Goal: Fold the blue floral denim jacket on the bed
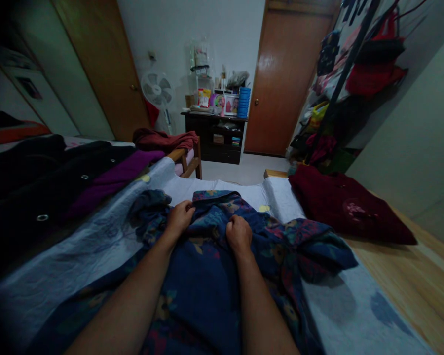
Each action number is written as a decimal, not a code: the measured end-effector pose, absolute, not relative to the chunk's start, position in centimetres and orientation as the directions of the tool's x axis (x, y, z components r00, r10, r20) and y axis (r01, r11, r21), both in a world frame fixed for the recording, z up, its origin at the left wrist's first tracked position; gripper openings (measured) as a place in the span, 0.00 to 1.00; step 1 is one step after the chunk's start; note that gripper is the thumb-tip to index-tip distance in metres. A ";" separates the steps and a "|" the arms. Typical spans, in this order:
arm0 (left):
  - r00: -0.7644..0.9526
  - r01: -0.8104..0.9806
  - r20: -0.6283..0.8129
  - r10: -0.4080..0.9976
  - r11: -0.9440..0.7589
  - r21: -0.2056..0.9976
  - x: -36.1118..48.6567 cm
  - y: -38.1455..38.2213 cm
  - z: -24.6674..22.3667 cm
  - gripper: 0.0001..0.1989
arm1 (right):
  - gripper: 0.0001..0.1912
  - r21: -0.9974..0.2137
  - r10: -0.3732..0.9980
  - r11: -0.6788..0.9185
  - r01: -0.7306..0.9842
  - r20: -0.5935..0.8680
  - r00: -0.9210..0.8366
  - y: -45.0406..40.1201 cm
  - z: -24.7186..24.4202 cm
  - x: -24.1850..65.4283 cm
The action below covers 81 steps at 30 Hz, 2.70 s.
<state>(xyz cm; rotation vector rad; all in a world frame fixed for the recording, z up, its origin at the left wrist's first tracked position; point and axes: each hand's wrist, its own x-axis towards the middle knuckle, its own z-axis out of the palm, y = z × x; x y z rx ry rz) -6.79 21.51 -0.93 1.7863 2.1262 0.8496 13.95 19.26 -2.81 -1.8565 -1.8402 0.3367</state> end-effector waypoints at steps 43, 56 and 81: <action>-0.551 0.562 0.476 0.686 -0.116 0.819 -7.8 22.8 -1.2 0.07 | 0.14 -0.259 0.998 0.007 0.966 -0.062 -0.024 26.6 0.0 19.1; -0.516 0.425 0.364 0.775 -0.137 0.895 -7.6 23.0 -0.9 0.06 | 0.17 -0.543 0.778 0.010 0.839 0.531 0.335 26.3 1.8 18.7; -0.301 0.717 0.491 0.817 -0.146 0.682 -8.3 24.2 -3.2 0.13 | 0.10 -0.509 0.855 -0.035 0.860 0.430 0.290 27.3 -2.1 19.0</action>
